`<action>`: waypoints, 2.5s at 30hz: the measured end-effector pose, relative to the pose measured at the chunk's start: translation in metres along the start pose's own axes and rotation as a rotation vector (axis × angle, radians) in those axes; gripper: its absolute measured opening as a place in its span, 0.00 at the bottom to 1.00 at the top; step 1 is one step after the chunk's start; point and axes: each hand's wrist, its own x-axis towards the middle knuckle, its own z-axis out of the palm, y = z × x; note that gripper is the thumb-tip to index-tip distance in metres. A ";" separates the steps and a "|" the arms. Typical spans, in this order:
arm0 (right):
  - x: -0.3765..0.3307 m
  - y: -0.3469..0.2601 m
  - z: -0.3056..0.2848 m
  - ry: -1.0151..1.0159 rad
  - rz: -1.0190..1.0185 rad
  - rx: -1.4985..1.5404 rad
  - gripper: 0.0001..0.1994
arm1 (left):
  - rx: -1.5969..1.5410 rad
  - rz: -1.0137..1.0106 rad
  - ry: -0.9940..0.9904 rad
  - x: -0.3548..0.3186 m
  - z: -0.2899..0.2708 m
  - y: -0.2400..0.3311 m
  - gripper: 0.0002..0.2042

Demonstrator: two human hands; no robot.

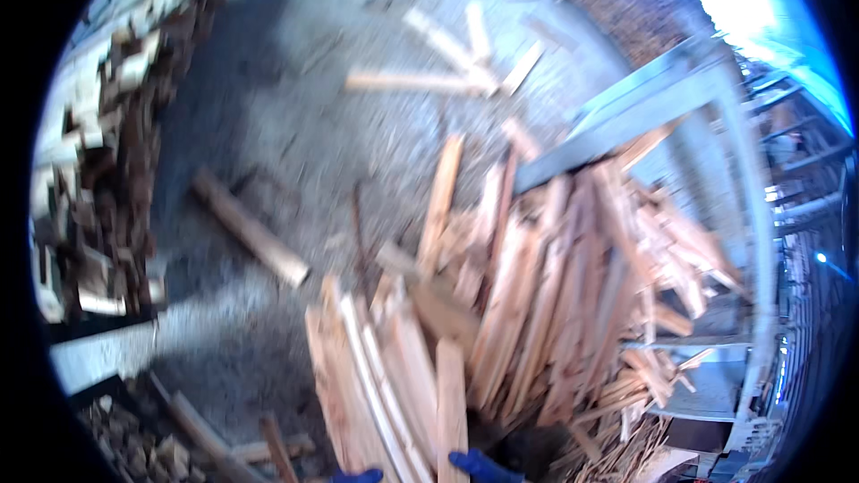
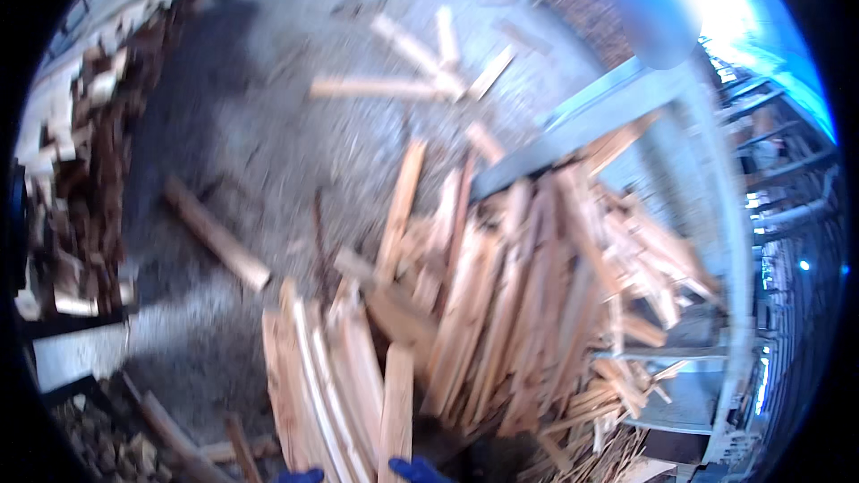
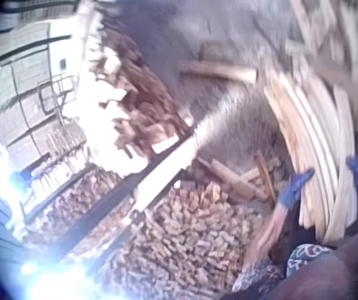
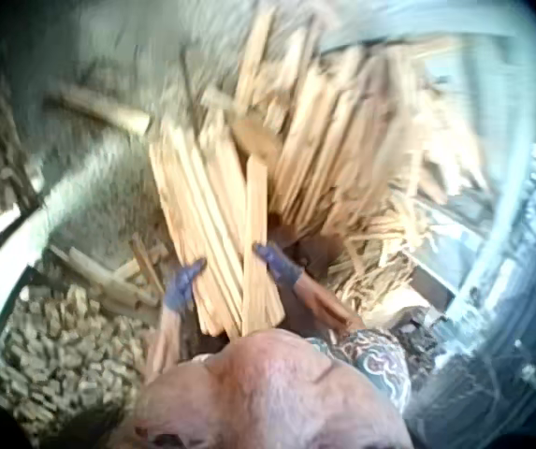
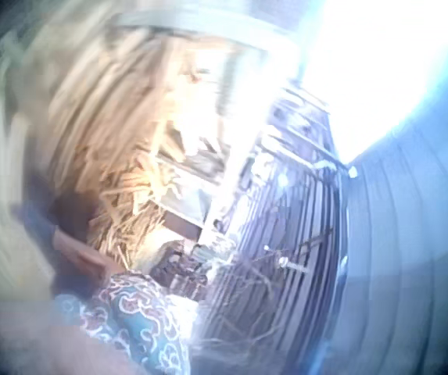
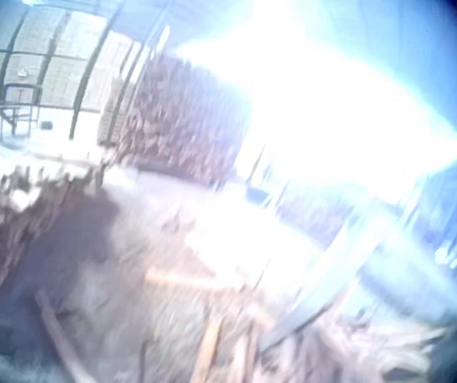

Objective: The person picks up wooden planks from a pile on the floor and stacks them onto a large pile in a warehouse. The person wears blue gloves and repeatedly gathers planks, then places them on the growing stack.

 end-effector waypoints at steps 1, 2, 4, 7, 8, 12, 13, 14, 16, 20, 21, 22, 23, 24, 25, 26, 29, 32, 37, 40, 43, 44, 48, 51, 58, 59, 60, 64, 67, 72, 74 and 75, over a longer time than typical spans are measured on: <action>-0.028 -0.005 -0.005 -0.029 -0.018 -0.124 0.23 | 0.117 0.155 -0.081 -0.016 0.002 -0.011 0.22; -0.062 -0.020 0.005 -0.050 -0.027 -0.246 0.29 | 0.212 0.241 -0.110 -0.031 0.014 0.005 0.20; -0.137 -0.074 0.069 0.029 0.031 0.044 0.26 | 0.112 0.210 -0.036 -0.070 0.033 0.042 0.17; -0.173 -0.097 0.089 0.031 -0.083 -0.023 0.25 | -0.048 0.063 0.100 -0.121 0.067 0.109 0.12; -0.181 -0.102 0.094 0.011 -0.113 0.065 0.23 | 0.173 0.189 0.085 -0.132 0.079 0.142 0.12; -0.220 -0.145 0.117 -0.150 -0.203 0.191 0.16 | 0.371 0.313 0.062 -0.153 0.099 0.220 0.10; -0.216 -0.147 0.114 -0.224 -0.239 0.205 0.14 | 0.412 0.430 0.044 -0.158 0.097 0.227 0.10; -0.214 -0.150 0.111 -0.300 -0.268 0.221 0.12 | 0.355 0.399 0.071 -0.165 0.104 0.240 0.09; -0.232 -0.177 0.117 -0.314 -0.259 0.261 0.09 | 0.249 0.337 0.130 -0.179 0.131 0.273 0.08; -0.261 -0.240 0.127 -0.359 -0.399 0.152 0.06 | 0.083 0.257 0.194 -0.179 0.159 0.320 0.03; -0.261 -0.257 0.123 -0.379 -0.447 0.117 0.06 | 0.067 0.271 0.188 -0.177 0.161 0.329 0.03; -0.256 -0.276 0.118 -0.407 -0.504 0.094 0.07 | 0.051 0.284 0.181 -0.176 0.165 0.339 0.02; -0.251 -0.288 0.113 -0.433 -0.551 0.085 0.07 | 0.078 0.278 0.190 -0.176 0.170 0.350 0.02; -0.248 -0.298 0.107 -0.451 -0.604 0.080 0.07 | 0.103 0.277 0.187 -0.173 0.179 0.362 0.03; -0.245 -0.309 0.101 -0.465 -0.659 0.080 0.08 | 0.127 0.276 0.186 -0.171 0.187 0.373 0.03; -0.240 -0.320 0.102 -0.497 -0.713 0.074 0.08 | 0.422 0.828 0.159 -0.171 0.193 0.374 0.03; -0.224 -0.342 0.093 -0.535 -0.862 0.106 0.09 | 0.271 0.401 0.292 -0.168 0.222 0.424 0.05; -0.213 -0.353 0.094 -0.560 -0.954 0.171 0.10 | 0.223 0.426 0.216 -0.164 0.226 0.452 0.03; -0.245 -0.403 0.140 -0.515 -1.032 0.097 0.09 | 0.137 0.486 0.104 -0.149 0.214 0.513 0.06; -0.209 -0.440 0.156 -0.481 -1.130 0.012 0.09 | 0.144 0.538 0.023 -0.120 0.192 0.558 0.08; -0.177 -0.477 0.172 -0.495 -0.982 0.125 0.10 | 0.146 0.502 -0.021 -0.108 0.183 0.617 0.12; -0.151 -0.486 0.176 -0.453 -0.862 0.178 0.11 | 0.147 0.520 -0.046 -0.104 0.174 0.635 0.15; -0.207 -0.553 0.249 -0.202 -0.772 0.060 0.08 | 0.109 0.556 -0.109 -0.104 0.122 0.696 0.22; -0.219 -0.591 0.254 -0.180 -1.011 0.202 0.20 | 0.208 0.526 -0.211 -0.093 0.136 0.736 0.22; -0.232 -0.699 0.318 -0.244 -1.004 -0.031 0.32 | -0.032 0.709 -0.185 -0.075 0.129 0.804 0.32; -0.227 -0.716 0.334 -0.278 -0.999 -0.049 0.32 | -0.032 0.715 -0.129 -0.069 0.123 0.813 0.32; -0.224 -0.733 0.341 -0.299 -1.009 -0.060 0.32 | -0.025 0.722 -0.094 -0.063 0.121 0.825 0.33; -0.198 -0.818 0.379 -0.172 -0.993 -0.139 0.18 | -0.170 0.788 -0.039 -0.029 0.125 0.879 0.36; -0.175 -0.867 0.410 -0.340 -0.834 -0.345 0.19 | -0.216 0.757 0.171 -0.022 0.106 0.892 0.33; -0.167 -0.948 0.498 -0.513 -0.698 -0.543 0.26 | -0.428 0.847 0.341 0.006 0.076 0.933 0.28; -0.144 -0.974 0.545 -0.693 -0.578 -0.634 0.27 | -0.516 0.920 0.409 0.027 0.034 0.923 0.28; -0.130 -0.982 0.571 -0.774 -0.537 -0.683 0.27 | -0.567 0.975 0.435 0.045 0.008 0.913 0.26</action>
